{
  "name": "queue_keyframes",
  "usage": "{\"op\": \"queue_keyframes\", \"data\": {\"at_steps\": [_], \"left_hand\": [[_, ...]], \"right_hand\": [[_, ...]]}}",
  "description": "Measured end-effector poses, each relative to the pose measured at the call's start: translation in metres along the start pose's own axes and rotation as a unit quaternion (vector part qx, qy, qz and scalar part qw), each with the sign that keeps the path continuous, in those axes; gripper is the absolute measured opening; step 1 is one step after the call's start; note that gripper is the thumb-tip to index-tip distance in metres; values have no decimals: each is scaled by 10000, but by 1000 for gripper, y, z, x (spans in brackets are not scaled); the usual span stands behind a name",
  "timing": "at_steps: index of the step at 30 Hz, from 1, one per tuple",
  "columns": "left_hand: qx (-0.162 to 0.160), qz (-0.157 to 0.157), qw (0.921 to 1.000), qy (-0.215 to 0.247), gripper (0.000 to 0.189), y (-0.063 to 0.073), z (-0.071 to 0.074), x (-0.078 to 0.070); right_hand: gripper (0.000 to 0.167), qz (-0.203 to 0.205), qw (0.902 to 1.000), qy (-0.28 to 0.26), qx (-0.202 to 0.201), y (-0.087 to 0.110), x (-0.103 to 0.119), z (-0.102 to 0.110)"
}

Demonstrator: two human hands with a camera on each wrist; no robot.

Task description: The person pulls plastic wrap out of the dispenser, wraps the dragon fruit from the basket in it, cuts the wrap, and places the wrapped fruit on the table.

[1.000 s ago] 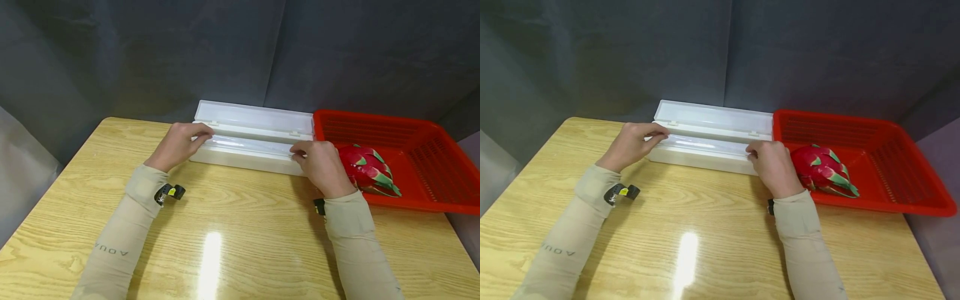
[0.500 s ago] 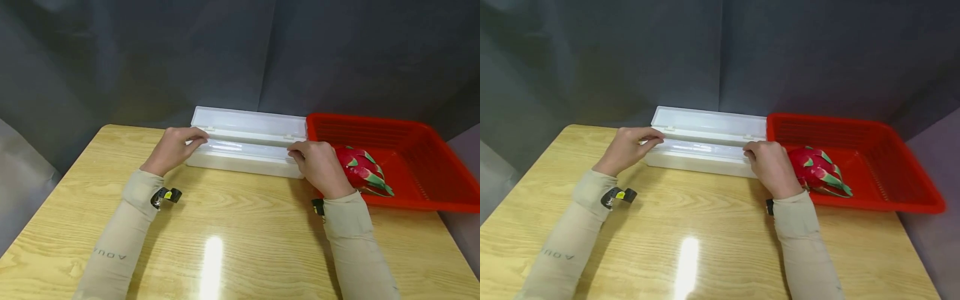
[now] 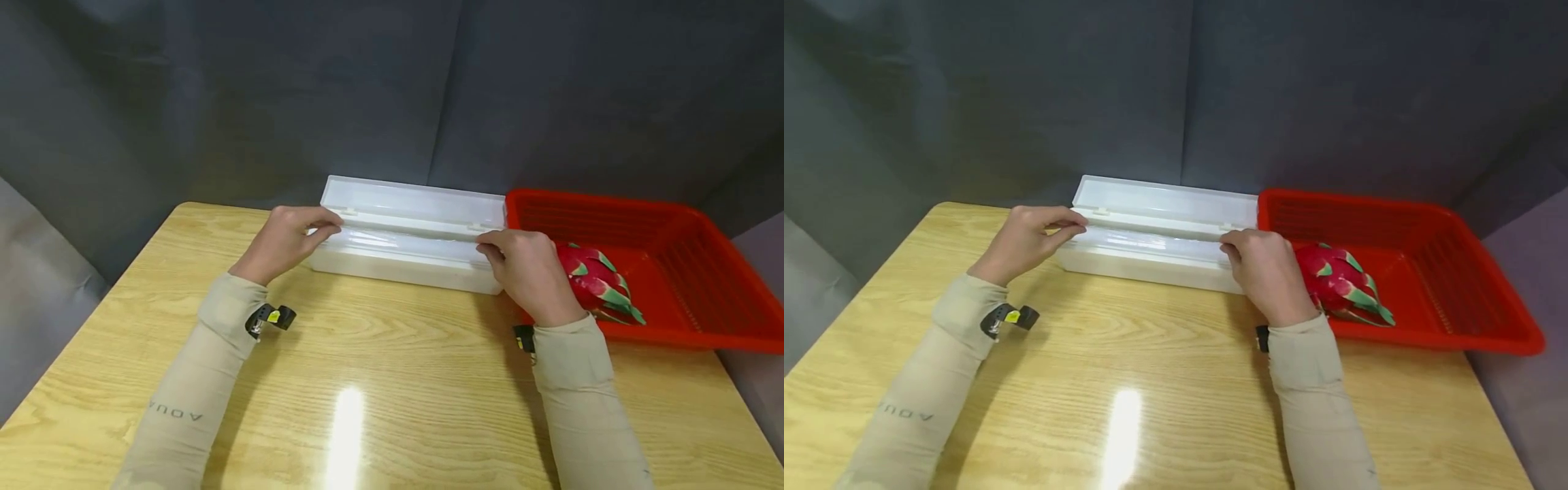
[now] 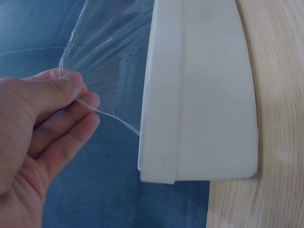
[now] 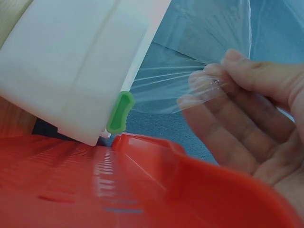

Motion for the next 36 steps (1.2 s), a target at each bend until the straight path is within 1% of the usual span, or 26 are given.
{"op": "queue_keyframes", "data": {"at_steps": [4,8,11,16,22,28,32,36], "left_hand": [[41,-69,10000,24,10,-3,-1,1],[-33,-32,10000,29,11,-4,2,1],[-20,-15,10000,51,12,-5,4,2],[71,26,10000,12,10,-9,3,3],[176,142,9997,13,11,-11,4,6],[138,203,9997,-49,11,-11,9,7],[114,135,9998,-107,11,-11,9,7],[1,50,9999,-150,10,-13,11,6]], "right_hand": [[17,84,9999,21,-73,0,-2,4],[17,328,9994,22,-113,-3,-2,8],[17,435,9990,77,-101,-6,-2,11],[17,412,9990,169,-14,-8,-4,13],[16,475,9986,221,-51,-10,-4,13],[16,513,9984,238,-63,-13,-2,13],[16,491,9985,235,-49,-14,-1,14],[16,469,9985,279,-28,-15,-1,15]]}}
Point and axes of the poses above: each hand's wrist, its own y-axis away from the middle knuckle, its own z-axis out of the back of the hand, x = y × z, the point moved 6 cm from there along -y, towards the middle knuckle, and after that the axes turned 6 degrees about -z, right-handed, at the moved point
